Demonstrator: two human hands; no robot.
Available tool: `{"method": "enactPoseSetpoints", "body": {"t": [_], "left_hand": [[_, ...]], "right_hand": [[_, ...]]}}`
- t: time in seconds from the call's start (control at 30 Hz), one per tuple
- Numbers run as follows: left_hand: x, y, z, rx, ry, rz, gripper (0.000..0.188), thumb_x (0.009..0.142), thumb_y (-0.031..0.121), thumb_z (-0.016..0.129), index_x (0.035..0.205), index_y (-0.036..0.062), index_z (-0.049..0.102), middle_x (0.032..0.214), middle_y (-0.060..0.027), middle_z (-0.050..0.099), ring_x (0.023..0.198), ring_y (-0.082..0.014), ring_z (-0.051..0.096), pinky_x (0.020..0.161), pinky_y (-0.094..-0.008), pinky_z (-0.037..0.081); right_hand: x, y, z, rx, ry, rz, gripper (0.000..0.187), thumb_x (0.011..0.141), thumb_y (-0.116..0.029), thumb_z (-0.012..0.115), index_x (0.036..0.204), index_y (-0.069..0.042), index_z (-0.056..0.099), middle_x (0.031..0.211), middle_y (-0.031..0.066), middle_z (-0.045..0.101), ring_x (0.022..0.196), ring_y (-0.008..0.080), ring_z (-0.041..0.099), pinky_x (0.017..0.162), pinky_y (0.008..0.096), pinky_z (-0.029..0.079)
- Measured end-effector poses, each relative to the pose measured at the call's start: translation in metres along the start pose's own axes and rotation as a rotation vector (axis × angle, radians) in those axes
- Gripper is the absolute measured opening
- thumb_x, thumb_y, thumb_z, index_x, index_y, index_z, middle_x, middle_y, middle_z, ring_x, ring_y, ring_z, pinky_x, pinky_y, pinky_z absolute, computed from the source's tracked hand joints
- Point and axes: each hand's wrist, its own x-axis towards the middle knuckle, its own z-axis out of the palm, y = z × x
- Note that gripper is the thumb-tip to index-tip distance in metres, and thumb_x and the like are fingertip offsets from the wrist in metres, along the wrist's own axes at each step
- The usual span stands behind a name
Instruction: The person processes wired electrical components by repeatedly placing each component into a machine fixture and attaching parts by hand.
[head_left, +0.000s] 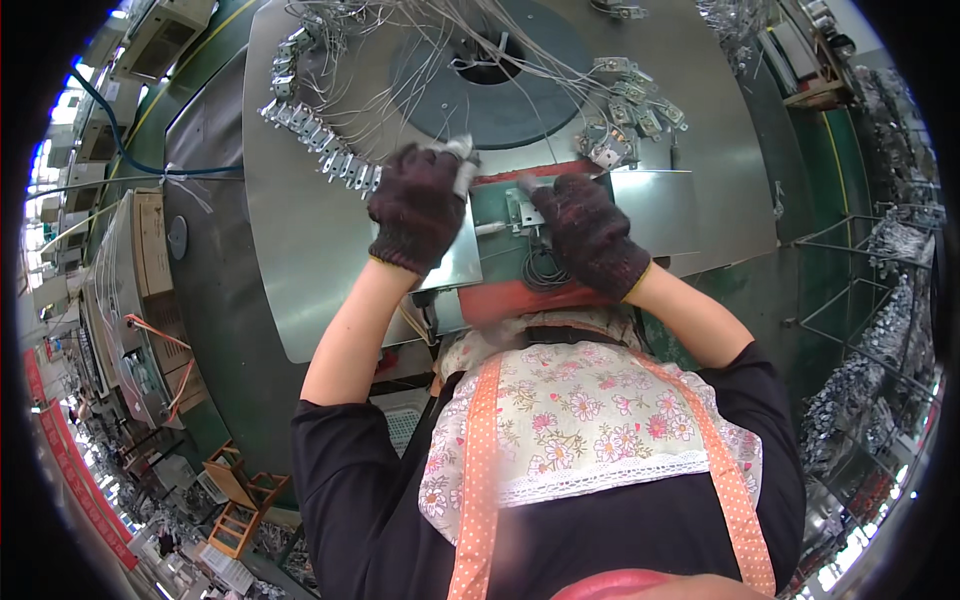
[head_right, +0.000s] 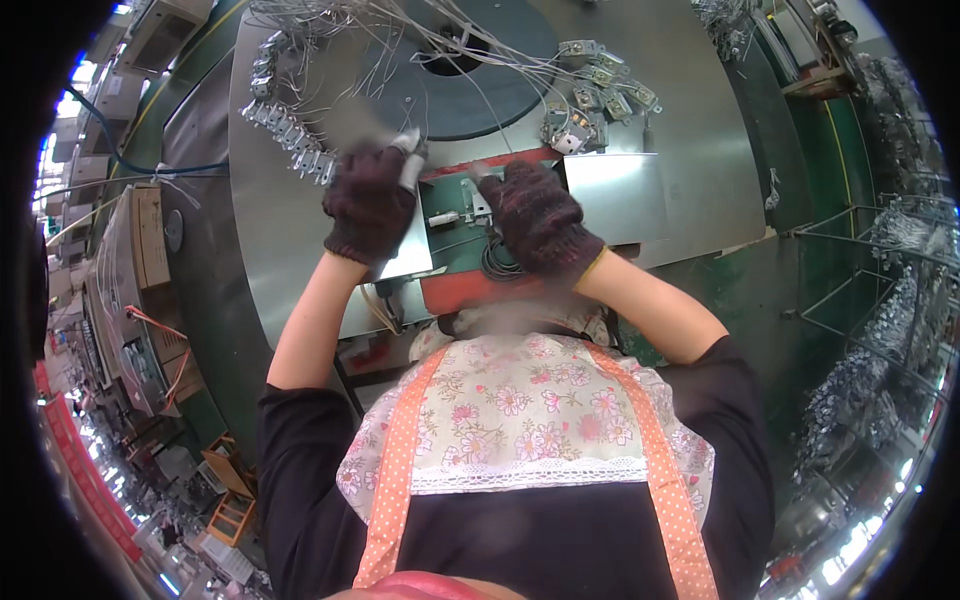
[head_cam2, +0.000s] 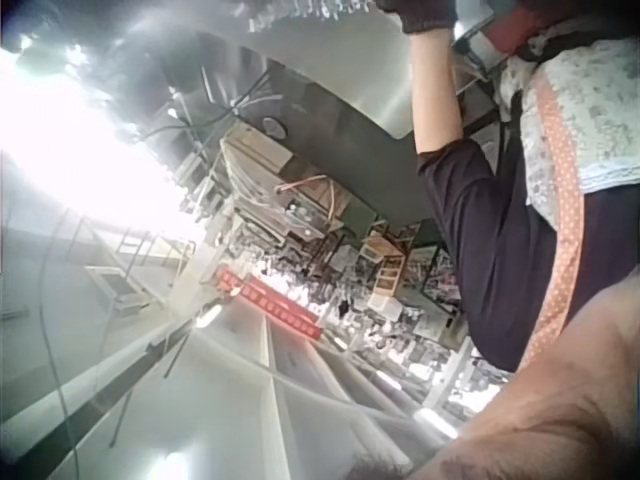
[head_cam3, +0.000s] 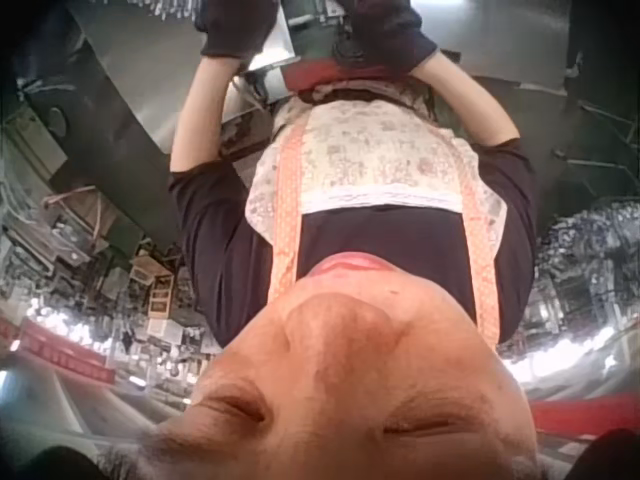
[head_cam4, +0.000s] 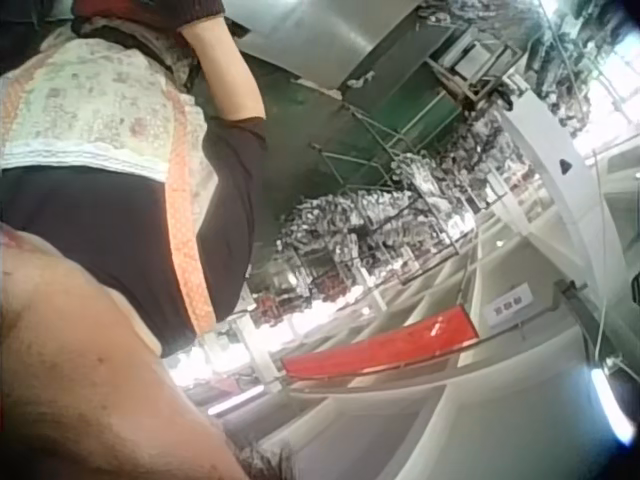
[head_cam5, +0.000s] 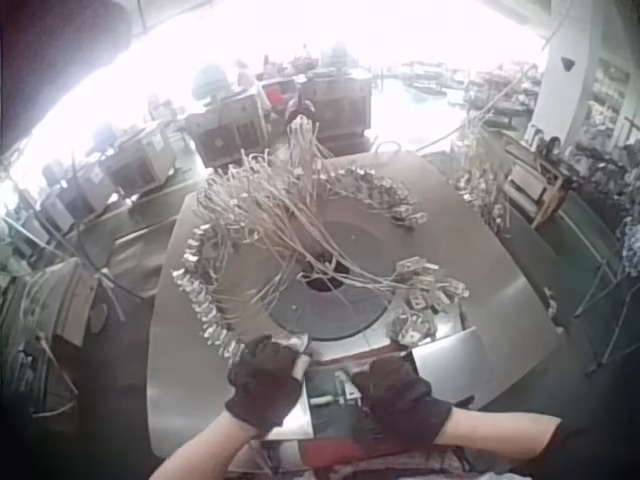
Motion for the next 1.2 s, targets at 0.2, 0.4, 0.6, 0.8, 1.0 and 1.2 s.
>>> {"method": "enactPoseSetpoints", "body": {"t": [0.2,0.4,0.6,0.8,1.0,1.2], "left_hand": [[-0.006,0.045,0.025,0.026,-0.416,0.322,0.036,0.084,0.031,0.072,0.113,0.0105,0.07,0.105,-0.0104,0.071,0.105,-0.0292,0.067,0.11,-0.0456,0.043],[0.001,0.078,0.032,0.024,-0.354,0.284,0.03,0.085,0.024,0.067,0.111,0.0103,0.071,0.106,-0.0136,0.072,0.104,-0.0306,0.067,0.107,-0.0474,0.045],[-0.021,0.075,0.032,0.017,-0.335,0.042,0.023,0.079,0.017,0.068,0.1,0.0087,0.07,0.082,-0.0114,0.065,0.081,-0.028,0.066,0.084,-0.0425,0.051],[-0.031,0.078,0.101,0.57,0.038,0.223,0.016,0.088,0.016,0.066,0.075,0.007,0.062,0.07,-0.0039,0.06,0.064,-0.0169,0.063,0.062,-0.0308,0.058],[-0.014,0.088,0.09,0.378,-0.156,0.241,0.013,0.087,0.021,0.069,0.087,0.0113,0.061,0.079,-0.0059,0.067,0.071,-0.0219,0.068,0.068,-0.0385,0.055],[-0.009,0.095,0.042,0.144,-0.278,0.134,0.017,0.075,0.022,0.074,0.087,0.0117,0.068,0.082,-0.008,0.075,0.078,-0.0299,0.074,0.068,-0.0438,0.057]], "right_hand": [[-0.011,-0.003,0.0,0.266,0.013,0.078,0.107,0.073,-0.016,0.08,0.163,-0.006,0.023,0.103,0.0165,0.062,0.099,0.0339,0.059,0.087,0.0443,0.052],[-0.005,0.039,-0.023,0.59,-0.058,-0.137,0.095,0.07,-0.006,0.078,0.155,-0.003,0.036,0.118,0.0205,0.062,0.112,0.0405,0.06,0.09,0.0466,0.054],[-0.005,0.13,-0.056,0.433,0.13,0.067,0.059,0.078,0.001,0.059,0.138,-0.001,0.057,0.135,0.018,0.062,0.126,0.0352,0.057,0.114,0.0441,0.041],[-0.034,0.269,-0.016,0.688,-0.004,0.276,0.064,0.098,-0.028,0.064,0.152,0.001,0.046,0.153,0.0191,0.05,0.143,0.0304,0.044,0.12,0.0391,0.031],[-0.046,0.282,-0.056,0.627,-0.135,0.279,0.05,0.096,-0.015,0.064,0.142,0.004,0.054,0.139,0.0166,0.058,0.126,0.0257,0.054,0.11,0.0385,0.04],[-0.036,0.277,-0.092,0.695,0.103,0.302,0.043,0.099,-0.02,0.061,0.134,0.003,0.058,0.13,0.017,0.062,0.119,0.026,0.057,0.105,0.0381,0.044]]}}
